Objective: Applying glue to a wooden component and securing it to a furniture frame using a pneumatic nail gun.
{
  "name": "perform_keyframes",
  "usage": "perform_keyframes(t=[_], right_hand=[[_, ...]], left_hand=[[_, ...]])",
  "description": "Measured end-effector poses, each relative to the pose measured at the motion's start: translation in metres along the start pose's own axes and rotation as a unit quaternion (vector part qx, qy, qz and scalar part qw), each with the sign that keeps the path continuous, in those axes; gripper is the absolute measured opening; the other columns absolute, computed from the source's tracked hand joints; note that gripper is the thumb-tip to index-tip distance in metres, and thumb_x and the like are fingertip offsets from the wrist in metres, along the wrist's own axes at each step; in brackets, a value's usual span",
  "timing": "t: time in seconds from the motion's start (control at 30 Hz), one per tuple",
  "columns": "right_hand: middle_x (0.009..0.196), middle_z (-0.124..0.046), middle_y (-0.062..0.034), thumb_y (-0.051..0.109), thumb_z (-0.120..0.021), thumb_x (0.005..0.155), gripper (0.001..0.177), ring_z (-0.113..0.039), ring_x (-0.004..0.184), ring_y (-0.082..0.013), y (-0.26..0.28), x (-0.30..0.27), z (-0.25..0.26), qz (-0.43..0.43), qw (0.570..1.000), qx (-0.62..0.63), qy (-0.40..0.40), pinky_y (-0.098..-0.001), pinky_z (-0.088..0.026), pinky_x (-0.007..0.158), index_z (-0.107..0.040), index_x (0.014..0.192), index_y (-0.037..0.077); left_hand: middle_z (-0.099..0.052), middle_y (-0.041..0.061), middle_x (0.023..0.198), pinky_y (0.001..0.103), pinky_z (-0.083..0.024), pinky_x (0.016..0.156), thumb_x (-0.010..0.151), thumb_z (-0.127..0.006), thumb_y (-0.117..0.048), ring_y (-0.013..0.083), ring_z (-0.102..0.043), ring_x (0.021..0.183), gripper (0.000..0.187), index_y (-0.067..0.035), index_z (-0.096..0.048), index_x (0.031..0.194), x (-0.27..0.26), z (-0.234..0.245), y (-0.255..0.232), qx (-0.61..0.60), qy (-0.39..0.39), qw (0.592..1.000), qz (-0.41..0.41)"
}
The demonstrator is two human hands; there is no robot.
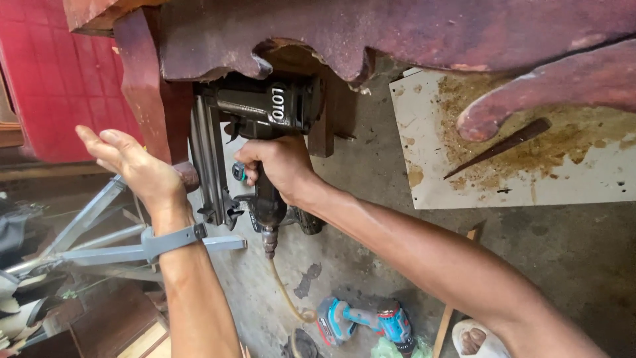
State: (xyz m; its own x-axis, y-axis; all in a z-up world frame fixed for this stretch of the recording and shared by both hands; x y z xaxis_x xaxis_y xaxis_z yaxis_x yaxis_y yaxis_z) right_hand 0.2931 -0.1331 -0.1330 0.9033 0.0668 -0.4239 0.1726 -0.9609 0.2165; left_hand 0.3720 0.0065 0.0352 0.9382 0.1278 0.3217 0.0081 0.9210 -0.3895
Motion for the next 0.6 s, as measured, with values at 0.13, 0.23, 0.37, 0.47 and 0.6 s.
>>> perform_keyframes(t=[0.13, 0.23, 0.37, 0.47, 0.6], right_hand=[[0.051, -0.046, -0.0064, 0.001, -0.066, 0.062, 0.021, -0.044, 0.041, -0.0165, -0.006, 0.006, 0.001, -0.001, 1.000, 0.010, -0.020, -0.0346, -0.040, 0.040, -0.049, 0.050, 0.005], [0.046, -0.045, -0.0058, 0.004, -0.067, 0.062, 0.023, -0.042, 0.042, -0.0161, -0.004, 0.002, 0.003, -0.017, 0.999, -0.016, -0.032, -0.0349, -0.043, 0.042, -0.049, 0.046, 0.005], [0.047, -0.044, -0.0044, 0.003, -0.064, 0.061, 0.022, -0.042, 0.043, -0.0146, -0.002, 0.003, 0.005, -0.005, 1.000, -0.020, -0.018, -0.0330, -0.043, 0.041, -0.048, 0.046, 0.006], [0.048, -0.048, -0.0050, 0.000, -0.066, 0.065, 0.021, -0.045, 0.042, -0.0150, -0.005, 0.016, 0.018, 0.022, 1.000, -0.011, 0.007, -0.0334, -0.046, 0.040, -0.053, 0.048, 0.004], [0.054, -0.055, -0.0102, -0.003, -0.076, 0.070, 0.018, -0.051, 0.045, -0.0190, -0.057, 0.056, 0.039, -0.077, 0.989, 0.085, 0.090, -0.0308, -0.043, 0.047, -0.064, 0.057, -0.001]], left_hand=[[0.000, 0.012, 0.176, 0.054, 0.006, 0.131, 0.101, -0.013, -0.066, 0.0428, 0.016, 0.157, 0.083, -0.012, -0.002, 0.164, 0.004, -0.001, 0.009, 0.013, -0.005, 1.000, 0.018], [0.001, 0.011, 0.176, 0.056, 0.006, 0.130, 0.100, -0.014, -0.068, 0.0451, 0.018, 0.157, 0.085, -0.013, -0.001, 0.164, 0.002, -0.001, 0.008, 0.013, -0.008, 0.999, 0.028], [0.003, 0.012, 0.176, 0.055, 0.007, 0.131, 0.102, -0.013, -0.065, 0.0433, 0.018, 0.157, 0.082, -0.013, 0.001, 0.164, -0.001, 0.000, 0.006, 0.020, 0.002, 1.000, 0.020], [0.003, 0.013, 0.176, 0.055, 0.007, 0.131, 0.099, -0.011, -0.068, 0.0445, 0.016, 0.158, 0.086, -0.013, 0.001, 0.164, 0.002, -0.003, 0.014, 0.028, 0.004, 0.999, 0.023], [0.004, 0.016, 0.174, 0.046, -0.018, 0.137, 0.109, -0.023, -0.064, 0.0315, -0.006, 0.166, 0.080, -0.010, -0.001, 0.163, 0.010, -0.004, 0.026, -0.066, 0.003, 0.997, -0.030]])
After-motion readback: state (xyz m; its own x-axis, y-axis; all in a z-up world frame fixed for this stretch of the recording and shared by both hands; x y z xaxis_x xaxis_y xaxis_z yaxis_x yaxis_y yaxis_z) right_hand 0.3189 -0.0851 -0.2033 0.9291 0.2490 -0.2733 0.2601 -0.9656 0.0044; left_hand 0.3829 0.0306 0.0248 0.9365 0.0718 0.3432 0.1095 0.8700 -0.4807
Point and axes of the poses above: each hand's wrist, its own x-axis towards the middle knuckle, its own z-axis out of the back of the hand, y = z × x, the point moved 10 cm from there along x, towards the middle knuckle
